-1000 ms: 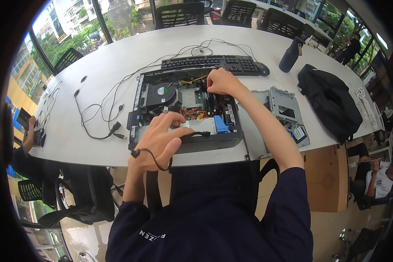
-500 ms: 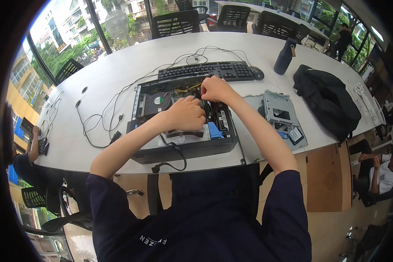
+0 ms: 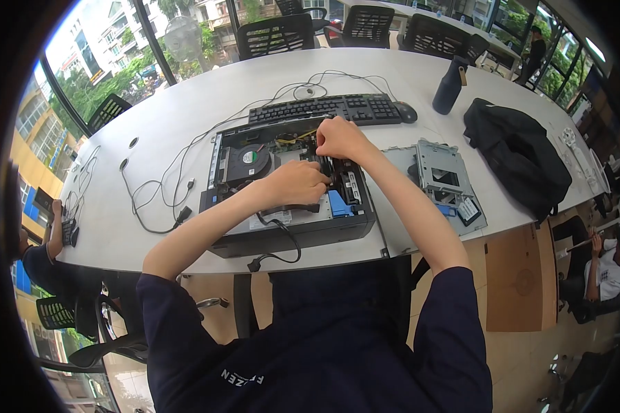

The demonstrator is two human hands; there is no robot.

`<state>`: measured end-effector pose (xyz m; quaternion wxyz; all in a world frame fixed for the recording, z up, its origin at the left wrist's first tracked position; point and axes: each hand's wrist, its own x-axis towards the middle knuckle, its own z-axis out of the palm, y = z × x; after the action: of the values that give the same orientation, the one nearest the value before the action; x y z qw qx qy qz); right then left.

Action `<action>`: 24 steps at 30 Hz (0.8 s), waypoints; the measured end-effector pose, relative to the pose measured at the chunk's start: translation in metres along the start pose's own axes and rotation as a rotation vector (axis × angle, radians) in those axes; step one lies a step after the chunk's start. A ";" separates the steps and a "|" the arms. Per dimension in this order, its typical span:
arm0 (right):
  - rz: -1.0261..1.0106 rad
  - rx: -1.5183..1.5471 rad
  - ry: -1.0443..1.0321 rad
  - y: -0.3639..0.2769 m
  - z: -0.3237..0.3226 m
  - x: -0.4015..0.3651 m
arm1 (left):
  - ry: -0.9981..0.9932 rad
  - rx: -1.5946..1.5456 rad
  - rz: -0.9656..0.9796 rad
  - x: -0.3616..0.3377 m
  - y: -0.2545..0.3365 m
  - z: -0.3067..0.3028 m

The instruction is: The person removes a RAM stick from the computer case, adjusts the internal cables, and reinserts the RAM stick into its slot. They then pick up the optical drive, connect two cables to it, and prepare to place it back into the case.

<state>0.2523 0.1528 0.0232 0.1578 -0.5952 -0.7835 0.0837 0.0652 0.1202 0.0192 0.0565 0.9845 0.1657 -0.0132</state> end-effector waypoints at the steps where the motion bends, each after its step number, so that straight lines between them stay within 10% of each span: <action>1: -0.003 0.004 0.008 0.001 0.001 0.000 | 0.000 -0.002 0.000 -0.001 0.002 0.000; 24: -0.050 0.124 0.109 -0.004 -0.005 -0.004 | -0.028 -0.567 -0.164 0.009 -0.018 0.014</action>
<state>0.2512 0.1472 0.0283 0.2388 -0.5680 -0.7818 0.0953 0.0679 0.1384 0.0030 0.3305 0.9125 0.2407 0.0156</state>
